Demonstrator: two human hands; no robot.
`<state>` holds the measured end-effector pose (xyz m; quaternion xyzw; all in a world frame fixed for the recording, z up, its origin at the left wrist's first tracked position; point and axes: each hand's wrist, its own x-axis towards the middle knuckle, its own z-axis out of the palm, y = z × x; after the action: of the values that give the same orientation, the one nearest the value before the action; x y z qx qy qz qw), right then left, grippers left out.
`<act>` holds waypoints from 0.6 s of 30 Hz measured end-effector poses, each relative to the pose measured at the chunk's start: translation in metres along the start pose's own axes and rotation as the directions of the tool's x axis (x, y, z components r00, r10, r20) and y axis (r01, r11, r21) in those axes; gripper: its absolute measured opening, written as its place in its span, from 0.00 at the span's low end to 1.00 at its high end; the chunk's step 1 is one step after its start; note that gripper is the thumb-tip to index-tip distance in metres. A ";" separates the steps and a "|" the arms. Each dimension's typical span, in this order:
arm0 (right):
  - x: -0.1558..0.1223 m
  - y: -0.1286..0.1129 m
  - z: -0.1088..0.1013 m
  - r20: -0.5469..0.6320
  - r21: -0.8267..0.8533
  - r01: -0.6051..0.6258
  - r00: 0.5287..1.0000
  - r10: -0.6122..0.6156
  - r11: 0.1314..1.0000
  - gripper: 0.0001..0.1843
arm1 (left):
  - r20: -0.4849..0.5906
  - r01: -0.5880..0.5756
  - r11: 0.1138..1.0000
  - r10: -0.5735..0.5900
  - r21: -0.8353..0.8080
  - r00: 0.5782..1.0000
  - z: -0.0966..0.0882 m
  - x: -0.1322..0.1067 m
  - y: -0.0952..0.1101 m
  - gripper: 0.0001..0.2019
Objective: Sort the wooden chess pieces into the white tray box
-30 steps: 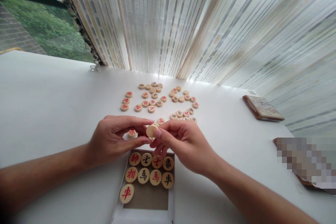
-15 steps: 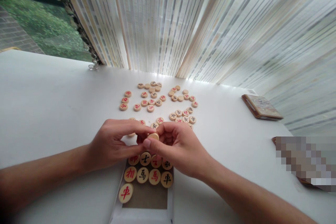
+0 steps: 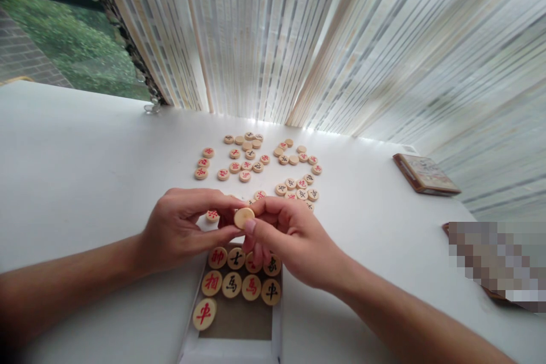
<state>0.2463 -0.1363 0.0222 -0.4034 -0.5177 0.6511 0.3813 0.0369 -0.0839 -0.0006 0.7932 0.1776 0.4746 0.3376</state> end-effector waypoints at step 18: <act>-0.001 0.000 0.005 -0.052 -0.073 0.044 0.997 -0.048 0.996 0.15 | 0.025 -0.122 0.986 0.120 0.117 0.992 0.001 -0.004 -0.001 0.09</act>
<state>0.2417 -0.1392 0.0227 -0.4223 -0.5394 0.6120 0.3952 0.0362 -0.0854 -0.0042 0.8253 0.1539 0.4758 0.2623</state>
